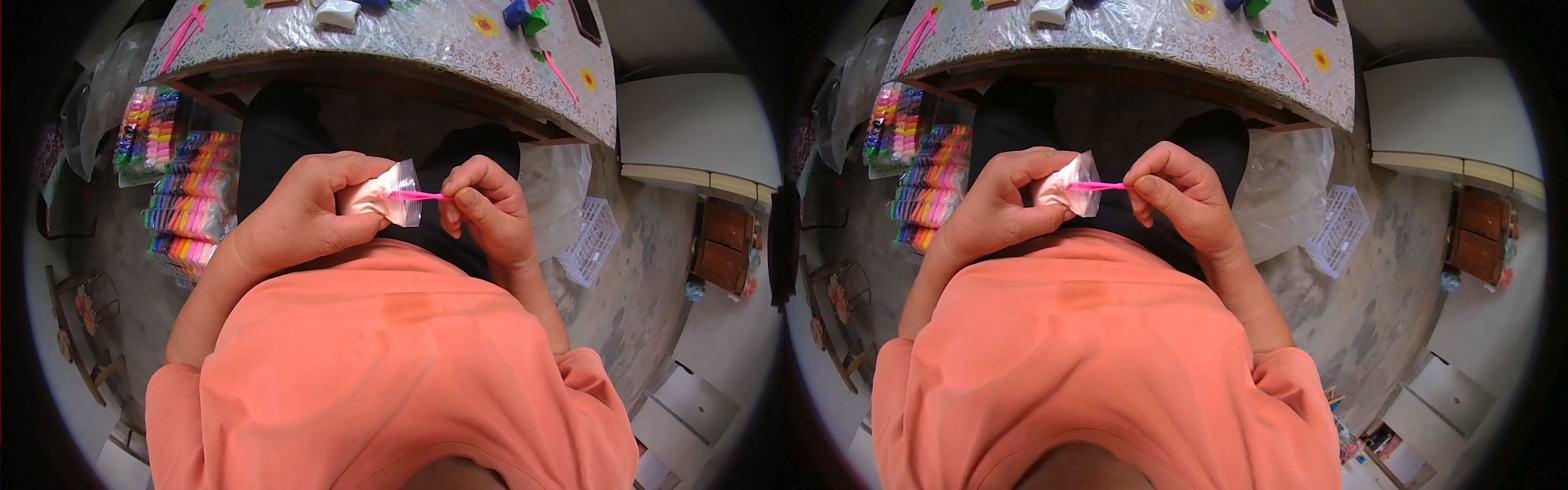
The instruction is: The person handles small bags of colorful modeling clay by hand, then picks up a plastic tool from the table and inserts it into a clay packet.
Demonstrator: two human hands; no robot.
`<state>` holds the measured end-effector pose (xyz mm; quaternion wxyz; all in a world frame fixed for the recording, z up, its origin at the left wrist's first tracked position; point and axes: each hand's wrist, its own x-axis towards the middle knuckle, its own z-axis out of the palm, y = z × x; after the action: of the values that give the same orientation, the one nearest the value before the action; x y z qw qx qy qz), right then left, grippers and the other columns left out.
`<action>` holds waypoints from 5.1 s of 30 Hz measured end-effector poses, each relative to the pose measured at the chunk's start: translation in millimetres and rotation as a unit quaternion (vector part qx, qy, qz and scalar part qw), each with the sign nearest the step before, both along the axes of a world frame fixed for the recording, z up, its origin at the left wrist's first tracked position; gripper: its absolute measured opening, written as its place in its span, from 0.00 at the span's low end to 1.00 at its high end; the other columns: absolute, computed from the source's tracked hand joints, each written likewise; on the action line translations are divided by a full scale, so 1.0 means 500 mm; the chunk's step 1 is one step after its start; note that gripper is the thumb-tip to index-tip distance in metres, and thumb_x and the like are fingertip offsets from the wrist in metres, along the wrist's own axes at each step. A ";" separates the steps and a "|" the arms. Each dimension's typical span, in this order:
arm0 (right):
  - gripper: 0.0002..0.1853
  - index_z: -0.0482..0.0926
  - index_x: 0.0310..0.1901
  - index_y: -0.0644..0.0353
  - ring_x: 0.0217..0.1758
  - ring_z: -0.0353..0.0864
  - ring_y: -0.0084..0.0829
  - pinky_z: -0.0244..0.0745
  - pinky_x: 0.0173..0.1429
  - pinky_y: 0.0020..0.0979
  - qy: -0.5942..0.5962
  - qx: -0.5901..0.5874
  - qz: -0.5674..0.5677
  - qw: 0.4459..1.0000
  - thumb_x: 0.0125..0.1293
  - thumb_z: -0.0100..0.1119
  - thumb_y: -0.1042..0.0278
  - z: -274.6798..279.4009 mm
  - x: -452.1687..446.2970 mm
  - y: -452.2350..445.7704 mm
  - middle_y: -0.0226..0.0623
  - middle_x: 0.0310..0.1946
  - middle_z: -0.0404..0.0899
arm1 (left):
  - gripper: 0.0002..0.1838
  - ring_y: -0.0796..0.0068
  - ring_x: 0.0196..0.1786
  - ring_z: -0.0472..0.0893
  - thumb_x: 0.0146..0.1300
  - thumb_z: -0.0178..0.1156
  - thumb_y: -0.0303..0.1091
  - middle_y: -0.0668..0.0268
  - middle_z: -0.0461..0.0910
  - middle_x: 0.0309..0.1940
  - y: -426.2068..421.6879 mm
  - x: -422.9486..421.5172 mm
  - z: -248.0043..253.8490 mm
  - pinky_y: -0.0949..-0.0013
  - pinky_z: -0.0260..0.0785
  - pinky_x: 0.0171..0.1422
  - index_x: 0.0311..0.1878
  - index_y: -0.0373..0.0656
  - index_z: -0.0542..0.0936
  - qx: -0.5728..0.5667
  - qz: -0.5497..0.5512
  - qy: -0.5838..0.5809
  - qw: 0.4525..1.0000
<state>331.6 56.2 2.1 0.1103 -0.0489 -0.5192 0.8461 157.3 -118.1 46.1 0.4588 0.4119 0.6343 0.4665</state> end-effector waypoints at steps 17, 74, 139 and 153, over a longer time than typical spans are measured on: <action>0.05 0.75 0.40 0.63 0.26 0.71 0.19 0.68 0.30 0.22 0.008 0.033 0.013 0.999 0.70 0.55 0.71 -0.003 -0.005 0.016 0.31 0.25 0.75 | 0.19 0.86 0.36 0.73 0.53 0.60 0.23 0.71 0.77 0.34 0.006 -0.006 -0.005 0.78 0.66 0.40 0.51 0.35 0.80 -0.035 -0.013 0.008 0.999; 0.04 0.76 0.37 0.62 0.25 0.69 0.15 0.64 0.29 0.20 -0.080 0.250 0.083 0.961 0.68 0.53 0.74 0.059 -0.037 0.035 0.26 0.23 0.73 | 0.17 0.79 0.35 0.74 0.52 0.70 0.28 0.64 0.77 0.31 0.014 -0.011 -0.002 0.72 0.68 0.39 0.45 0.34 0.78 -0.064 -0.071 0.103 0.990; 0.08 0.74 0.39 0.63 0.21 0.66 0.18 0.62 0.23 0.19 -0.100 -0.176 0.090 0.975 0.72 0.53 0.66 -0.008 -0.024 -0.005 0.29 0.22 0.72 | 0.27 0.68 0.35 0.78 0.46 0.73 0.28 0.59 0.80 0.34 0.010 -0.014 -0.014 0.69 0.69 0.40 0.53 0.36 0.79 0.006 -0.092 0.075 0.993; 0.08 0.73 0.38 0.62 0.21 0.66 0.18 0.61 0.23 0.19 -0.087 -0.208 0.075 0.971 0.72 0.54 0.66 -0.016 -0.015 -0.011 0.29 0.22 0.70 | 0.26 0.70 0.35 0.78 0.47 0.73 0.28 0.60 0.80 0.33 0.012 -0.012 -0.015 0.70 0.69 0.39 0.52 0.36 0.79 0.006 -0.095 0.072 0.993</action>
<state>324.3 50.7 -6.1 -0.0115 -0.1056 -0.3421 0.9336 151.4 -112.3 38.6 0.4517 0.5056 0.6210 0.3934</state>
